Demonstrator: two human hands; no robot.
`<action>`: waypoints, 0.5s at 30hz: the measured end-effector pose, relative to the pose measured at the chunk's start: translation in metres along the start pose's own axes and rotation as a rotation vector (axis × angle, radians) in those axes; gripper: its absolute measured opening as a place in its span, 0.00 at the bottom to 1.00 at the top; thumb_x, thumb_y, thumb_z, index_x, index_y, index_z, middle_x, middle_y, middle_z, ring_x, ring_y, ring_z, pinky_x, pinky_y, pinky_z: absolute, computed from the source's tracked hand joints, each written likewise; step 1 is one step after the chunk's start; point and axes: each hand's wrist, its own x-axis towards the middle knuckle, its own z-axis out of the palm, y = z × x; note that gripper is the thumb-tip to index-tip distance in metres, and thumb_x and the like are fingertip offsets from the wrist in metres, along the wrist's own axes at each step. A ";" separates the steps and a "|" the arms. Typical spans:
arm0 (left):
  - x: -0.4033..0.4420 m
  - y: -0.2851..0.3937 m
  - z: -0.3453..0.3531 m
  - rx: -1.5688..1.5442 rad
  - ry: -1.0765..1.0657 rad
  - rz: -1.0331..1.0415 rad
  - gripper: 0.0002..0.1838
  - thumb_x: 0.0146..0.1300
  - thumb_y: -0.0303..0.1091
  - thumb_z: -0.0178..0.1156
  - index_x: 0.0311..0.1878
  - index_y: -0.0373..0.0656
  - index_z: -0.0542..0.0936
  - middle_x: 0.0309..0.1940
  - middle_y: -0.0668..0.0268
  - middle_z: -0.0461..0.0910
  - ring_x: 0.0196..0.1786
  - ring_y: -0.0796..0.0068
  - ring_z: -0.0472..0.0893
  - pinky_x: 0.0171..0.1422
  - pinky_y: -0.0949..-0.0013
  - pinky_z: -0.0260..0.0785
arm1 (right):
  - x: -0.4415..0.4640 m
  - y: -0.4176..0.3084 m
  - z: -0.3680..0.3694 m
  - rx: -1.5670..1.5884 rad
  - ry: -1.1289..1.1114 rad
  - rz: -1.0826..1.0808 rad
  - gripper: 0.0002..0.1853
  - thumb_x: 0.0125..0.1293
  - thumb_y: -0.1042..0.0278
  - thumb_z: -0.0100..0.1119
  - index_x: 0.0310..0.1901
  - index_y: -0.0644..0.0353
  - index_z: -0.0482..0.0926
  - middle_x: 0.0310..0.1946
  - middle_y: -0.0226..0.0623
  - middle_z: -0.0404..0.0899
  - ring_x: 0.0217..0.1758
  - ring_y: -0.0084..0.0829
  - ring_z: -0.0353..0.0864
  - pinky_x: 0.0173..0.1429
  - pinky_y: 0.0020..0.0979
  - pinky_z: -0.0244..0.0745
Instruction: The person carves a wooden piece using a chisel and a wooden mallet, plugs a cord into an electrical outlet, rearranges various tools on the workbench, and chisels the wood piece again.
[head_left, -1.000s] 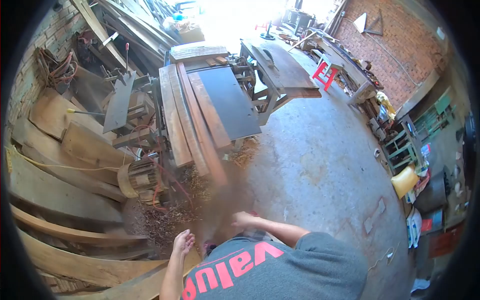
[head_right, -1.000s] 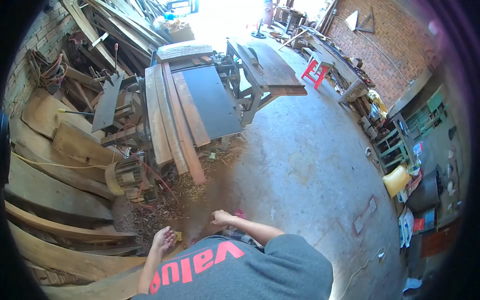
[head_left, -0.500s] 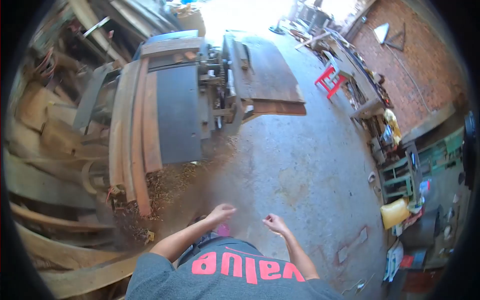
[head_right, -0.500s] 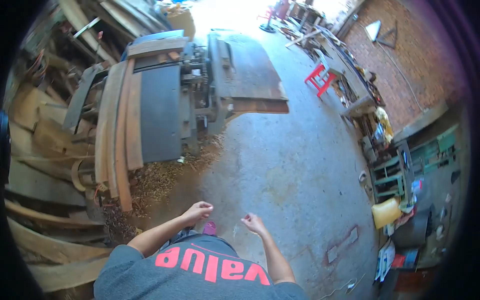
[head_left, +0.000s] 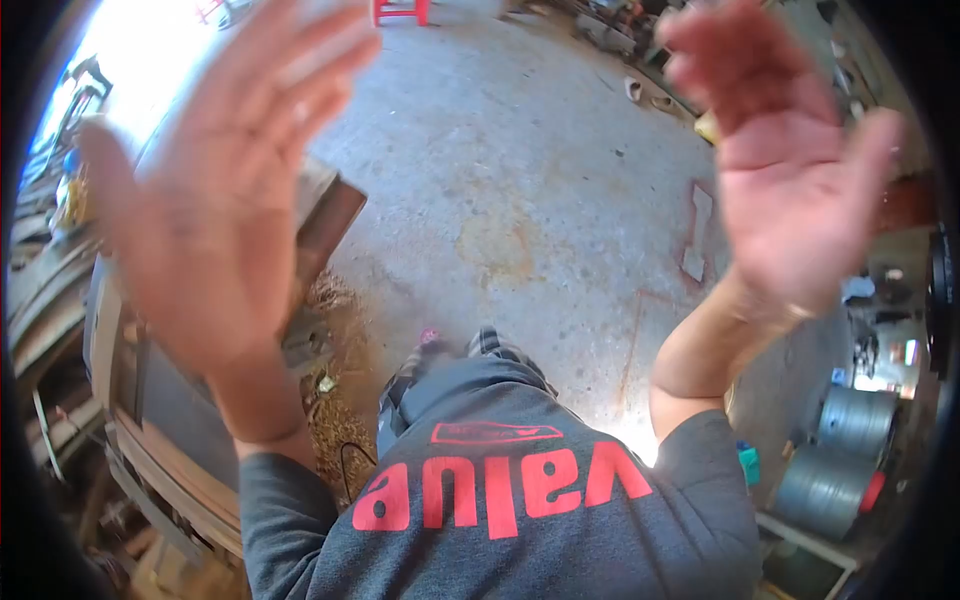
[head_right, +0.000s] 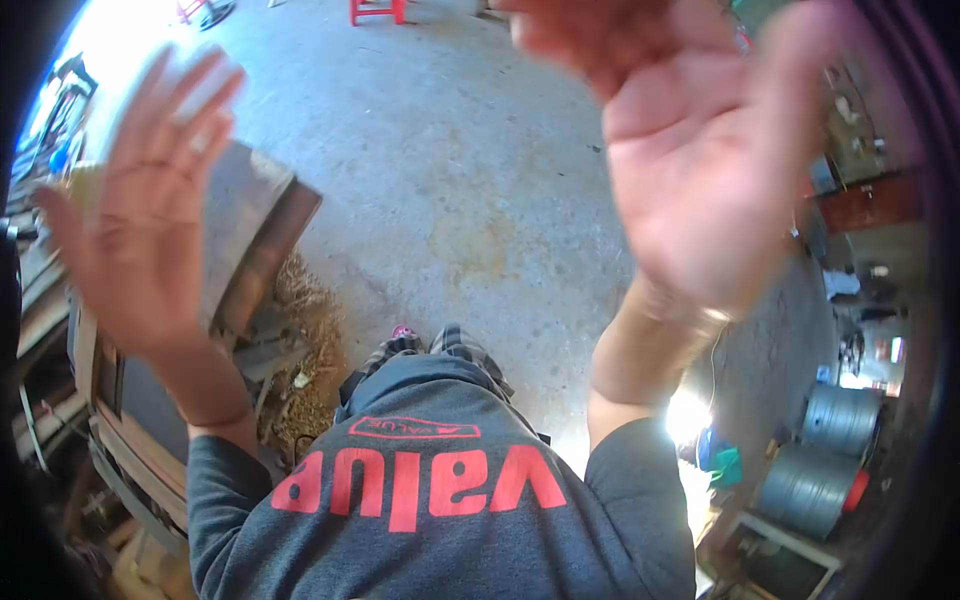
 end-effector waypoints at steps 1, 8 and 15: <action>0.025 0.002 0.021 -0.075 0.104 0.058 0.52 0.67 0.74 0.26 0.74 0.31 0.53 0.70 0.41 0.62 0.74 0.48 0.62 0.74 0.53 0.55 | 0.018 -0.013 0.020 -0.010 0.298 -0.068 0.36 0.75 0.41 0.34 0.60 0.72 0.71 0.59 0.50 0.76 0.57 0.42 0.79 0.57 0.37 0.75; 0.194 -0.091 -0.003 -0.013 -0.064 0.035 0.52 0.67 0.74 0.27 0.74 0.31 0.54 0.69 0.41 0.62 0.73 0.48 0.63 0.74 0.53 0.56 | 0.091 0.035 -0.094 -0.114 0.076 -0.096 0.33 0.75 0.44 0.38 0.60 0.71 0.72 0.60 0.48 0.75 0.54 0.41 0.80 0.51 0.35 0.77; 0.371 -0.180 -0.004 0.067 -0.151 0.096 0.53 0.66 0.75 0.27 0.74 0.32 0.54 0.69 0.42 0.62 0.72 0.48 0.64 0.73 0.54 0.56 | 0.204 0.083 -0.201 -0.200 -0.309 -0.082 0.28 0.75 0.49 0.43 0.59 0.69 0.73 0.61 0.47 0.75 0.52 0.39 0.82 0.44 0.33 0.79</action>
